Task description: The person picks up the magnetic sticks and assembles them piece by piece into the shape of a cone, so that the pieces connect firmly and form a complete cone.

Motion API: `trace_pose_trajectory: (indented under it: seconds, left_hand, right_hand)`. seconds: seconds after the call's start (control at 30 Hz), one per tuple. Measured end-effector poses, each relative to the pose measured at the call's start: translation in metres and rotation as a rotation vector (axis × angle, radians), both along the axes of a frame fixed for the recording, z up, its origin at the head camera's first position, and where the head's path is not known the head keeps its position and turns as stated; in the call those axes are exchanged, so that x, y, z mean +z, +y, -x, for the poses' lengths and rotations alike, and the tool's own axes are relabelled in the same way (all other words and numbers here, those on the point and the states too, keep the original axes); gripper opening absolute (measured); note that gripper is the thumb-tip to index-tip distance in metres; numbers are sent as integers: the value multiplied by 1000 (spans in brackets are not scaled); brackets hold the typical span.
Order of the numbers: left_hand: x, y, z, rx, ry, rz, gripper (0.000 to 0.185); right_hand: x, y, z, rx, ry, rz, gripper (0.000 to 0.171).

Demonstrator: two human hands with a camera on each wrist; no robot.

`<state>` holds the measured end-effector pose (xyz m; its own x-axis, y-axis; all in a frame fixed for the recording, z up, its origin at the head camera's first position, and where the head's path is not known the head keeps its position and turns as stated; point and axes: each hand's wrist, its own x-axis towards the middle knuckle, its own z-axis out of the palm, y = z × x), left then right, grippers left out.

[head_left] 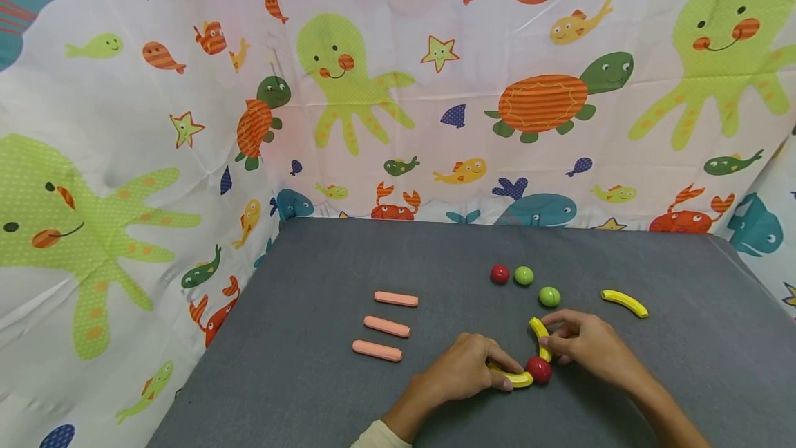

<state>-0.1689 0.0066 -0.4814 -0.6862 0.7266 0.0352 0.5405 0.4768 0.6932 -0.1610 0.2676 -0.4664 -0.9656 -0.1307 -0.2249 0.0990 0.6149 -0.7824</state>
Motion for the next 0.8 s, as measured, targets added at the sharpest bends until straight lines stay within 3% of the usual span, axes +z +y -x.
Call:
trace_pose_trajectory:
  seconds: [0.4,0.8]
  left_hand:
    - [0,-2,2,3,-11,-3,26]
    - [4,-8,5,-15,-70,11,22]
  right_hand:
    - [-1,-1,-1,-22,6,-16,43]
    - [-6,-3,-3,-30,97,-58,35]
